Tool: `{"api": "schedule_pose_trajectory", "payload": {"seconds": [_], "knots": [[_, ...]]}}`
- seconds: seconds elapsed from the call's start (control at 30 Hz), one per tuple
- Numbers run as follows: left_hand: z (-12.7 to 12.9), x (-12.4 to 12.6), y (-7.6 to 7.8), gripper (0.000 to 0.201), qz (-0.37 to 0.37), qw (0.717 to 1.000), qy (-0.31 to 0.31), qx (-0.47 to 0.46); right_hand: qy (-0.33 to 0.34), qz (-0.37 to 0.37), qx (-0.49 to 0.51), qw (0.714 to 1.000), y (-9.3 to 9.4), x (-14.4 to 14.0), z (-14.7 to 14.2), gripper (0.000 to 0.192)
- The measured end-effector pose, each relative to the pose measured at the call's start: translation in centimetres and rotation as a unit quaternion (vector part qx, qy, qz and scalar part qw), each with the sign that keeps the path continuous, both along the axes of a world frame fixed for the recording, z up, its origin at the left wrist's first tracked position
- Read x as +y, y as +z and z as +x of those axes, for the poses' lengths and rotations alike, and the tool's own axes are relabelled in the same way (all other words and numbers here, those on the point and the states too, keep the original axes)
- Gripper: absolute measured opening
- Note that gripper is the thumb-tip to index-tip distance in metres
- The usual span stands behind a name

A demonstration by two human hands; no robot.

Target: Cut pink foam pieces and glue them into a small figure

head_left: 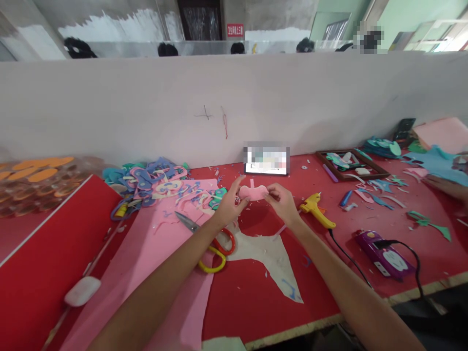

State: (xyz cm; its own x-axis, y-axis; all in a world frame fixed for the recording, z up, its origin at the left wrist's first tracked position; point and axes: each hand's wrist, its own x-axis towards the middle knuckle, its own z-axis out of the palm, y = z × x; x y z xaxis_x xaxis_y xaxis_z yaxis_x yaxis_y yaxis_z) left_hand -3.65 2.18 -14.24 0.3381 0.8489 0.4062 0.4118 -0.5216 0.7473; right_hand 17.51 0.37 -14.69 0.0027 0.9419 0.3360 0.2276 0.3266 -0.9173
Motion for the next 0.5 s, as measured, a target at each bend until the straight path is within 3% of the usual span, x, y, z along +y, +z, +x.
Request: {"api": "schedule_pose_trajectory", "payload": {"seconds": [0.3, 0.5], "knots": [[-0.16, -0.2, 0.24, 0.064, -0.032, 0.999, 0.006, 0.025, 0.001, 0.02, -0.039, 0.999, -0.08, -0.08, 0.01, 0.038], [-0.14, -0.24, 0.62, 0.065, -0.035, 0.999, 0.006, 0.026, 0.044, 0.036, -0.041, 0.998, -0.52, -0.03, -0.32, 0.038]]}}
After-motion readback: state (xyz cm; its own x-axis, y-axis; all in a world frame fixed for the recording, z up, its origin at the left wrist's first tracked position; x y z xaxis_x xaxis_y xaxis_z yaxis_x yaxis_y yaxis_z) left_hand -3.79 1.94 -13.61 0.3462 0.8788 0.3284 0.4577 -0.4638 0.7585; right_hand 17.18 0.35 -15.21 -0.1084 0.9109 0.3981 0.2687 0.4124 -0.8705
